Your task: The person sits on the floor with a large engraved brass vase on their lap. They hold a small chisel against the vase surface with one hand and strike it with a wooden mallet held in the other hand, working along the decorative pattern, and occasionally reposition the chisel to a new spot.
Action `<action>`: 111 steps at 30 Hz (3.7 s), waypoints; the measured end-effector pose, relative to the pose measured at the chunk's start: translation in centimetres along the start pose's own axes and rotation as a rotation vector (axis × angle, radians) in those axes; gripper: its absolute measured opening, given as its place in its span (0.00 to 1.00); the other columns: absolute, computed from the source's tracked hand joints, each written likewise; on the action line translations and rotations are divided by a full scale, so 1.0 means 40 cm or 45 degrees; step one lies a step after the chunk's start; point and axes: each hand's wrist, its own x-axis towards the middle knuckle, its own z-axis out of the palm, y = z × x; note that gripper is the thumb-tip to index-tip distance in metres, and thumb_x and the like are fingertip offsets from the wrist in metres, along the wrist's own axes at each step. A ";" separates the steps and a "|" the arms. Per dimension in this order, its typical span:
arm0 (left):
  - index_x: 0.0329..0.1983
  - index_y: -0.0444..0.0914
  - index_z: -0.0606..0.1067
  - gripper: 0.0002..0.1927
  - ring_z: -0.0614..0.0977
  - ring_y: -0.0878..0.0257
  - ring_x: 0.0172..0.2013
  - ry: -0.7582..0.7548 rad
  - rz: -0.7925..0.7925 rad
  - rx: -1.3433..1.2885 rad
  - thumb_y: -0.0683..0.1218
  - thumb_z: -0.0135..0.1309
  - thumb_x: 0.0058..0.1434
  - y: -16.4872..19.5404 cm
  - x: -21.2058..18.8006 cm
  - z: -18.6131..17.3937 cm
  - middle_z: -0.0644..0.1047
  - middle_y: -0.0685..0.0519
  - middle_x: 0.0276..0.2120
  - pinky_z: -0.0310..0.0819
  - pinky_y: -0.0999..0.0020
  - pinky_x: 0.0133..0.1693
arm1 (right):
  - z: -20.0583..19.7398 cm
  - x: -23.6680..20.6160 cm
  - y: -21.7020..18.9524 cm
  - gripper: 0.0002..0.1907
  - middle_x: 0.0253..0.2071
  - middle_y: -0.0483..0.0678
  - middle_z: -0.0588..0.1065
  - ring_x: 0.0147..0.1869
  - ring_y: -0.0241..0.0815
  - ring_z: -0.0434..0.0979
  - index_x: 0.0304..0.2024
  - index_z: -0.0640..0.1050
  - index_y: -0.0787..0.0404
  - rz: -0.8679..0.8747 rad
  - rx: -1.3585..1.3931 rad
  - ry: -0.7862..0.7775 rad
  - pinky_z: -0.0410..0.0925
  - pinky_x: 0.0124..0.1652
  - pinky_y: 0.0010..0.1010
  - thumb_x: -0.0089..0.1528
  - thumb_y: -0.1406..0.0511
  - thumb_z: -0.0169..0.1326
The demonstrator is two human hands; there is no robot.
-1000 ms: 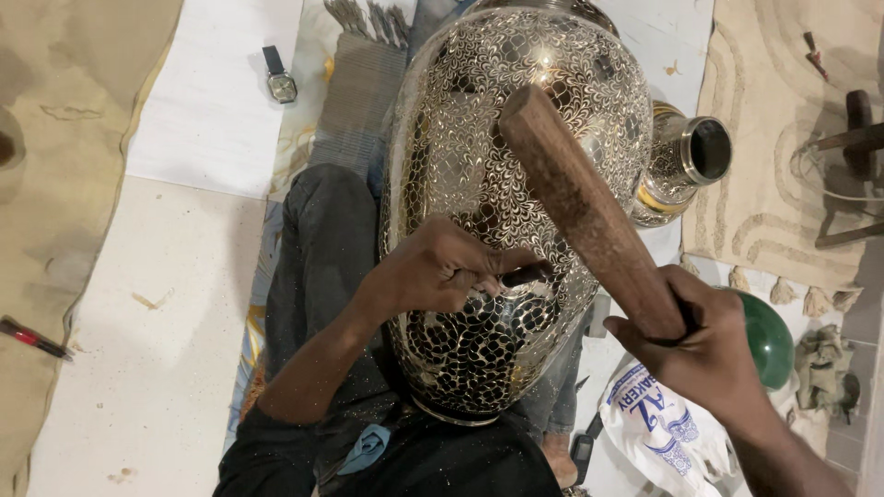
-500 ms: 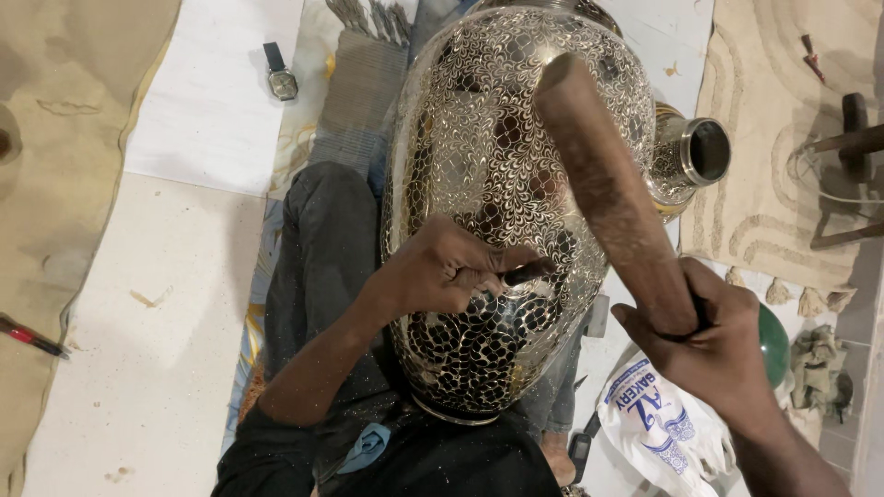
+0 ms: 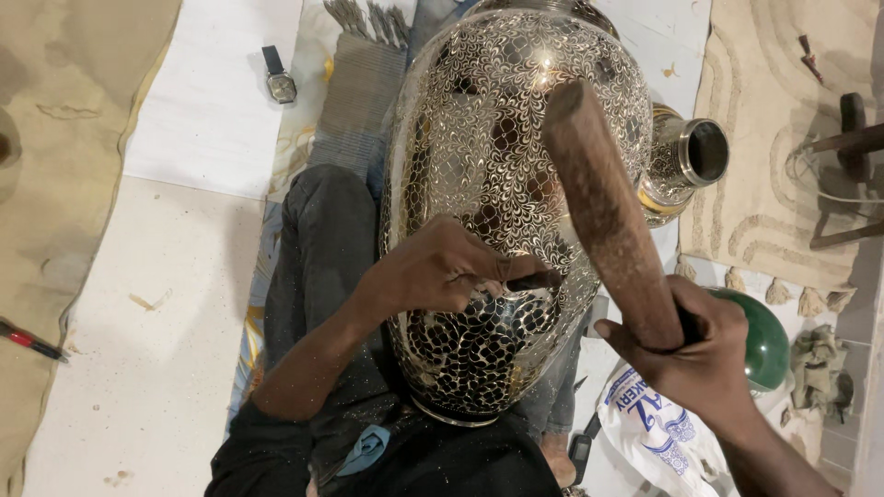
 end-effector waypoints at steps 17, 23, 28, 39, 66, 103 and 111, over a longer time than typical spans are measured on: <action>0.62 0.52 0.75 0.35 0.77 0.72 0.19 -0.091 -0.034 -0.204 0.31 0.52 0.52 -0.013 0.000 -0.005 0.85 0.57 0.33 0.70 0.76 0.22 | -0.014 -0.034 0.014 0.14 0.21 0.49 0.74 0.22 0.39 0.74 0.32 0.72 0.66 0.073 -0.132 -0.183 0.68 0.27 0.32 0.45 0.72 0.60; 0.60 0.46 0.78 0.33 0.74 0.71 0.16 -0.150 -0.082 -0.115 0.31 0.53 0.49 -0.004 0.010 -0.013 0.85 0.56 0.31 0.65 0.74 0.20 | 0.004 -0.037 0.012 0.11 0.23 0.49 0.72 0.24 0.38 0.68 0.34 0.74 0.64 -0.065 0.019 -0.068 0.66 0.29 0.30 0.50 0.72 0.61; 0.62 0.52 0.75 0.34 0.72 0.69 0.18 -0.153 0.023 -0.116 0.35 0.54 0.50 0.003 0.010 -0.024 0.79 0.59 0.26 0.69 0.75 0.23 | -0.003 -0.035 -0.024 0.15 0.20 0.48 0.74 0.21 0.37 0.73 0.35 0.75 0.66 0.136 -0.145 -0.181 0.67 0.26 0.31 0.46 0.73 0.61; 0.62 0.57 0.74 0.33 0.74 0.73 0.17 -0.173 0.036 -0.190 0.34 0.54 0.55 -0.023 0.015 -0.018 0.82 0.59 0.29 0.68 0.77 0.20 | -0.003 -0.045 -0.010 0.19 0.24 0.49 0.75 0.27 0.35 0.75 0.38 0.75 0.66 0.021 -0.295 -0.191 0.68 0.29 0.31 0.44 0.73 0.62; 0.45 0.43 0.83 0.16 0.71 0.73 0.15 -0.275 -0.032 -0.210 0.35 0.55 0.56 0.010 0.049 -0.043 0.75 0.60 0.19 0.62 0.72 0.18 | 0.024 -0.048 -0.030 0.07 0.23 0.48 0.74 0.25 0.37 0.72 0.28 0.76 0.62 -0.084 0.189 0.131 0.64 0.26 0.29 0.58 0.72 0.62; 0.42 0.50 0.78 0.24 0.77 0.68 0.17 -0.316 0.127 0.073 0.31 0.56 0.47 -0.007 0.078 -0.028 0.78 0.60 0.21 0.69 0.71 0.21 | 0.050 -0.137 0.054 0.17 0.26 0.48 0.76 0.27 0.34 0.77 0.39 0.74 0.65 0.000 -0.044 0.100 0.69 0.30 0.27 0.48 0.71 0.63; 0.49 0.49 0.80 0.28 0.78 0.68 0.20 -0.291 0.259 0.057 0.29 0.54 0.50 -0.007 0.078 -0.030 0.79 0.58 0.24 0.69 0.73 0.22 | 0.071 -0.127 0.052 0.16 0.26 0.47 0.76 0.26 0.36 0.77 0.38 0.74 0.64 -0.111 -0.028 0.224 0.68 0.29 0.30 0.49 0.71 0.64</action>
